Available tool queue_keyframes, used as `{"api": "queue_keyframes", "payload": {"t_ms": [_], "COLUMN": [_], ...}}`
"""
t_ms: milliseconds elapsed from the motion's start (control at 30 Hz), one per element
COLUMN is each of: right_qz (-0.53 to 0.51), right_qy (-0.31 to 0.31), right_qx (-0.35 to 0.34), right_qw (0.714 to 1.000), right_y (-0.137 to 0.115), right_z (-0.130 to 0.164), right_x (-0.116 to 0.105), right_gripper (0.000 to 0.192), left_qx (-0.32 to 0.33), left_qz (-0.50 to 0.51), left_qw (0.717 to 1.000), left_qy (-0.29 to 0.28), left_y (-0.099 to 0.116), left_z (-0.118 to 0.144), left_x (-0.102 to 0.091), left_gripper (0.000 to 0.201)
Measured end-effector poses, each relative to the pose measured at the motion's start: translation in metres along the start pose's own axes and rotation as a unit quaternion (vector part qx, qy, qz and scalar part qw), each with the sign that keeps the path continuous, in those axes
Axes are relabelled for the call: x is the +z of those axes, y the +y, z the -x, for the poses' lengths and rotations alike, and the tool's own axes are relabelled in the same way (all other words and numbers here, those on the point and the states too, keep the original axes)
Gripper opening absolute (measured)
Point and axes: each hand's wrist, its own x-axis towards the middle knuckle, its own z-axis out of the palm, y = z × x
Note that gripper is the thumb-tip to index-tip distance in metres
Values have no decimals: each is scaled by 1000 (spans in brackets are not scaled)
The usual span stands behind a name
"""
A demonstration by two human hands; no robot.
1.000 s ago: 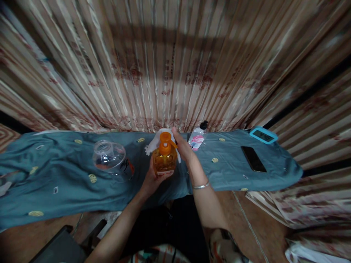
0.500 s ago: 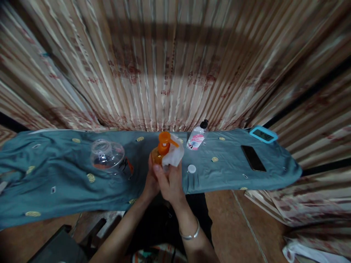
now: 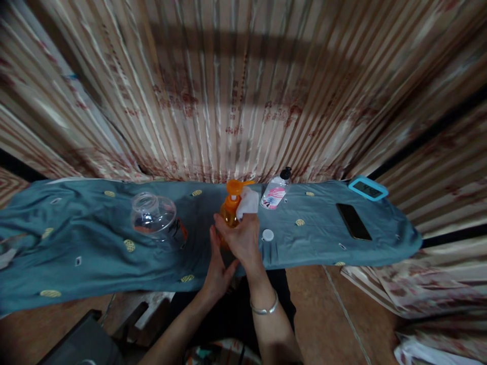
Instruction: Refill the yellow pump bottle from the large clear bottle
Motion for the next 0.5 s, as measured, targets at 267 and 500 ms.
{"api": "queue_keyframes", "payload": {"t_ms": [267,500], "right_qz": [4,65], "right_qy": [-83,-80], "right_qx": [-9,-95], "right_qw": [997,990], "right_y": [9,21], "right_z": [-13,23], "right_x": [-19,-16], "right_gripper": [63,58], "left_qx": [-15,-11], "left_qz": [21,93], "left_qw": [999,992], "left_qy": [-19,-82], "left_y": [22,16], "left_z": [-53,-64], "left_x": [-21,-14], "left_gripper": [156,143]}}
